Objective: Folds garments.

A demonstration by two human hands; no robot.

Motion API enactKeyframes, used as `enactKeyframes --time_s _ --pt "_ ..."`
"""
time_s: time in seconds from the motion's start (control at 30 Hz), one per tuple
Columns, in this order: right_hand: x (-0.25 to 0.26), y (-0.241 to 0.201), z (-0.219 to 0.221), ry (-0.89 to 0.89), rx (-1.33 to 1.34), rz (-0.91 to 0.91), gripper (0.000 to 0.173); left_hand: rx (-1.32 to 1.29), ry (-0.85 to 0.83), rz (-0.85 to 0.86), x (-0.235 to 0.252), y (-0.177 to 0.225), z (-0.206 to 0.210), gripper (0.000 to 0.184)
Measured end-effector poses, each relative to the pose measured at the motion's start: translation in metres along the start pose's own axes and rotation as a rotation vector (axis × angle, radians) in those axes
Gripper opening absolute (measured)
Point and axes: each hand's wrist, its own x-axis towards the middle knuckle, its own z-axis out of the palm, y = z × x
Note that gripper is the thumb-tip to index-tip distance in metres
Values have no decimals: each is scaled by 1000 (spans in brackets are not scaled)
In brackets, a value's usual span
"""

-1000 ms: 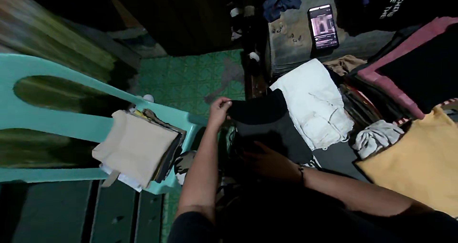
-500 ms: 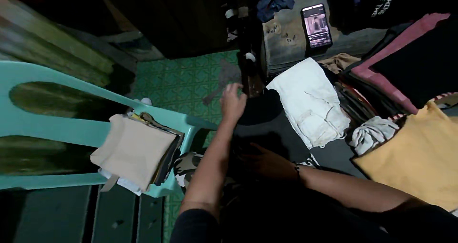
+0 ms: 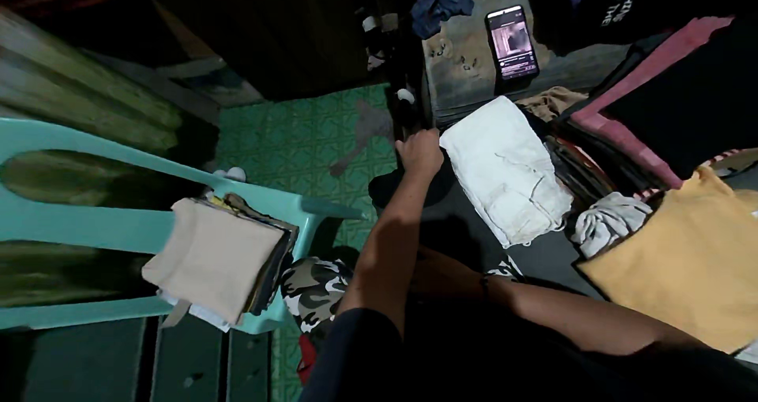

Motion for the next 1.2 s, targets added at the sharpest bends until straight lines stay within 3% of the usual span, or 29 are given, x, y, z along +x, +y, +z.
enactKeyframes --time_s 0.03,0.07,0.1,0.17,0.27,0.33,0.37,0.47,0.57,0.67,0.87,0.97,1.2 --pt "0 -14 -30 -135 4 82 31 -15 -30 16 0 -6 1 23" --pt "7 -30 -67 -426 -54 184 40 -65 -39 33 -2 -13 1 27" --pt "2 -28 -63 -313 8 160 39 -122 -6 50 -6 -20 -1 33" --pt "-7 -11 -11 247 107 60 31 -218 167 112 -25 -32 -4 43" --pt "-24 -6 12 685 125 173 34 -313 442 302 -75 -55 -5 43" --pt "-45 -1 22 750 96 340 47 -295 426 375 -115 -74 8 55" --pt "-57 -1 25 689 109 446 56 -266 393 370 -127 -83 24 61" --pt "-87 4 31 473 195 639 72 -322 396 205 -138 -110 80 67" --pt "-107 12 31 542 486 758 77 -550 484 -29 -156 -121 102 69" --pt "-110 22 10 680 764 934 69 -787 414 -257 -194 -104 100 67" --pt "-86 52 -17 636 944 1088 45 -1080 50 -345 -251 -80 86 83" --pt "-76 59 -19 590 957 1069 42 -1117 -50 -307 -262 -86 90 85" --pt "-77 70 -16 622 1042 1121 43 -1135 -221 -122 -277 -103 95 61"
